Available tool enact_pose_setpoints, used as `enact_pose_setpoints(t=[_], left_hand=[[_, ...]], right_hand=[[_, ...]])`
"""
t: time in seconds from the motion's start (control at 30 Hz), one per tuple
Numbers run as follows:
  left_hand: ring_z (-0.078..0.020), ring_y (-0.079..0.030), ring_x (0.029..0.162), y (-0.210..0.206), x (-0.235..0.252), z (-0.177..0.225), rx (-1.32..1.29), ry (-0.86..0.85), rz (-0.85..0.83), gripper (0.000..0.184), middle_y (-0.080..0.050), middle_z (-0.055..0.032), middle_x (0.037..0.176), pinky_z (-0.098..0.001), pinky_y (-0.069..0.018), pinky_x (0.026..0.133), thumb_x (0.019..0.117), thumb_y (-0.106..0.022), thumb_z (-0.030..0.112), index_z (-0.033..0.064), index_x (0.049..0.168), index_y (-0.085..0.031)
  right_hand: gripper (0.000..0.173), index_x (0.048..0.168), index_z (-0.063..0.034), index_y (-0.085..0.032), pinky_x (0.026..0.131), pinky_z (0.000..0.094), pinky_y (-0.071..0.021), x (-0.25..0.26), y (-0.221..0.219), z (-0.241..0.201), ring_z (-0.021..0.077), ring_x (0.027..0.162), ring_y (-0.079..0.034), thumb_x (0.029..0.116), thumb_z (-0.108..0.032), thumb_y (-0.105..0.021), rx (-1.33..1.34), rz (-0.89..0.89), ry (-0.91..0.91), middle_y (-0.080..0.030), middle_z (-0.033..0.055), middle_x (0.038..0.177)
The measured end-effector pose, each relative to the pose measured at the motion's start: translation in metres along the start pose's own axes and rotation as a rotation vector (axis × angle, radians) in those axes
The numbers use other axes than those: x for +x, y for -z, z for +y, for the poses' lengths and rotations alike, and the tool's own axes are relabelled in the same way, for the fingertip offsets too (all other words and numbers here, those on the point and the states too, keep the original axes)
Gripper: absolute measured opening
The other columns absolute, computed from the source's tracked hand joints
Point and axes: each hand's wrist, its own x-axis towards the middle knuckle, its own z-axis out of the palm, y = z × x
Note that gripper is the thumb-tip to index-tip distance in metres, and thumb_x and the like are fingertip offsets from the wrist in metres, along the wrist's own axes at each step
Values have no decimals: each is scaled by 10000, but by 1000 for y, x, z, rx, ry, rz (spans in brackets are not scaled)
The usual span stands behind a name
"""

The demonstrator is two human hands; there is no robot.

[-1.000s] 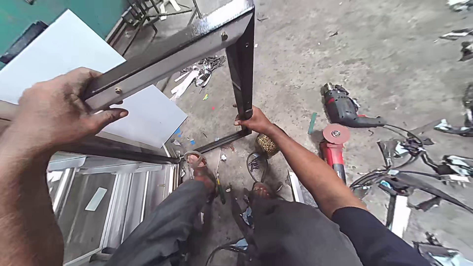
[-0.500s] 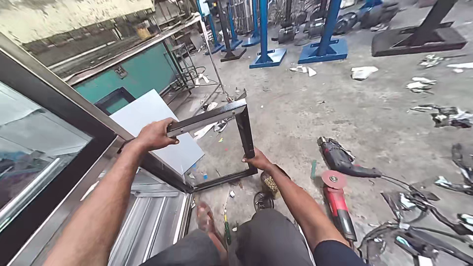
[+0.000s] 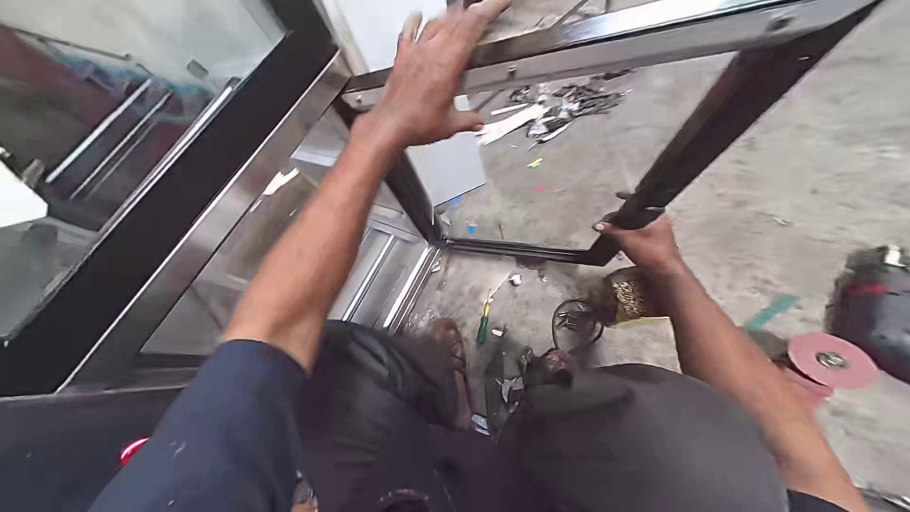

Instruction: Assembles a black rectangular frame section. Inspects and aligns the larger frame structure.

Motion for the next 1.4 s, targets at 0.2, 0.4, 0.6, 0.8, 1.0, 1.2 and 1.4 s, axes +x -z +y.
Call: enact_pose_setpoints(t=[0.2, 0.4, 0.6, 0.8, 1.0, 1.2, 1.4], left_hand=[[-76, -603, 692, -151, -110, 103, -1041, 482, 616, 256, -632, -22, 822, -274, -542, 645, 1006, -597, 217, 2, 1143, -591], [-327, -515, 1376, -347, -166, 149, -1985, 1555, 112, 737, -438, -174, 1571, -503, -484, 1094, 1001, -596, 541, 67, 1533, -407], [-286, -476, 1405, -416, -144, 132, -2282, 1386, 467, 556, -476, -141, 1534, -483, -396, 1177, 1079, -504, 393, 112, 1540, -372], [-253, -473, 1413, -450, -150, 128, -2481, 1293, 741, 398, -521, -94, 1506, -473, -363, 1192, 1111, -425, 311, 130, 1461, -480], [-281, -532, 1340, -450, -152, 125, -2329, 1277, 718, 436, -560, -139, 1436, -489, -410, 1159, 1100, -444, 351, 99, 1455, -453], [-234, -573, 1270, -461, -145, 136, -2299, 1207, 674, 449, -605, -118, 1310, -484, -443, 1132, 1133, -249, 386, 60, 1375, -442], [-238, -477, 1395, -454, -150, 127, -2252, 1055, 546, 562, -479, -143, 1504, -471, -374, 1195, 1126, -171, 419, 47, 1529, -295]], right_hand=[[748, 1436, -76, -475, 845, 320, -611, -2, -1, 6, 79, 860, -714, 795, -76, -861, 185, 5, 63, -740, 18, 1014], [676, 1400, -78, -501, 892, 362, -606, -10, -4, -3, 103, 908, -714, 819, -66, -845, 115, 15, -6, -730, 30, 1055], [761, 1473, -137, -466, 905, 352, -605, -10, -5, 4, 98, 943, -716, 804, -77, -824, 36, 55, -67, -731, 20, 1092], [770, 1480, -124, -417, 898, 291, -600, -10, -3, 10, 56, 916, -715, 813, -122, -803, 61, 53, -61, -728, -27, 1064], [762, 1470, -156, -425, 890, 276, -598, -8, -7, 11, 34, 924, -702, 810, -138, -806, 73, 31, -86, -716, -64, 1058], [668, 1431, -41, -516, 885, 349, -619, -6, 5, -2, 128, 928, -719, 831, -42, -811, 143, 52, -86, -741, 29, 1032], [799, 1506, -28, -454, 1120, 406, -478, -35, 42, -6, 186, 1244, -633, 844, -245, -846, -404, 30, 91, -685, 97, 1303]])
